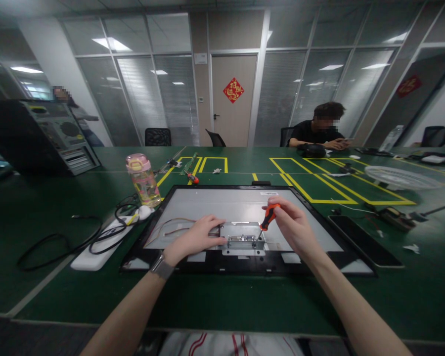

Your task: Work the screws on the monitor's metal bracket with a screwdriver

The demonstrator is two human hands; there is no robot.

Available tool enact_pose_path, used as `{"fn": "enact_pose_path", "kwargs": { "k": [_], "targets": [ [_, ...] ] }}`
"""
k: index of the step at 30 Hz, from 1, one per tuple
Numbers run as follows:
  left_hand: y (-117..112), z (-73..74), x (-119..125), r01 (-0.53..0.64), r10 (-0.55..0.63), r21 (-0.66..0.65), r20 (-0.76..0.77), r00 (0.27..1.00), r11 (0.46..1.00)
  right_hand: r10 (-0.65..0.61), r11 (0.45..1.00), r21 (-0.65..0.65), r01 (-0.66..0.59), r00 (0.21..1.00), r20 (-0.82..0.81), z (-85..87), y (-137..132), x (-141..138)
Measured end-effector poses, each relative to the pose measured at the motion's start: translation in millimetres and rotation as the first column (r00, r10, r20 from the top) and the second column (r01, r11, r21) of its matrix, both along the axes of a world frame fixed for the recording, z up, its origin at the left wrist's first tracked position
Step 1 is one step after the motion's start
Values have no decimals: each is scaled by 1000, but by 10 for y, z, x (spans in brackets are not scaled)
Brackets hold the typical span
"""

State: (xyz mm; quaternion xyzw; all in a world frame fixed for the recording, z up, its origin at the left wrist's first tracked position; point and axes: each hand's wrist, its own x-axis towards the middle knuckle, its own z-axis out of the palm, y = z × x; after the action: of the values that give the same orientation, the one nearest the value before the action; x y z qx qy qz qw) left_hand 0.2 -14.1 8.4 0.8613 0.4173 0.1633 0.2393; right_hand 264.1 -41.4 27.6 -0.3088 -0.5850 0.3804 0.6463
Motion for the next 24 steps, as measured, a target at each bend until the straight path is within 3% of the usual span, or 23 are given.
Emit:
{"fn": "enact_pose_path", "kwargs": {
  "k": [7,11,17,24],
  "targets": [
    [-4,8,6,-2,2,8,-10,1000,1000,131,991,-8,-132,990,-43,66,-46,-28],
    [-10,13,8,-2,2,11,-5,1000,1000,52,998,16,-52,999,3,45,-32,-6],
    [-15,20,12,0,0,14,-10,1000,1000,29,999,31,-33,992,123,-19,-1,70],
    [1,-2,9,-3,3,6,-1,1000,1000,-134,986,126,114,978,162,31,-22,40]
  ]
}}
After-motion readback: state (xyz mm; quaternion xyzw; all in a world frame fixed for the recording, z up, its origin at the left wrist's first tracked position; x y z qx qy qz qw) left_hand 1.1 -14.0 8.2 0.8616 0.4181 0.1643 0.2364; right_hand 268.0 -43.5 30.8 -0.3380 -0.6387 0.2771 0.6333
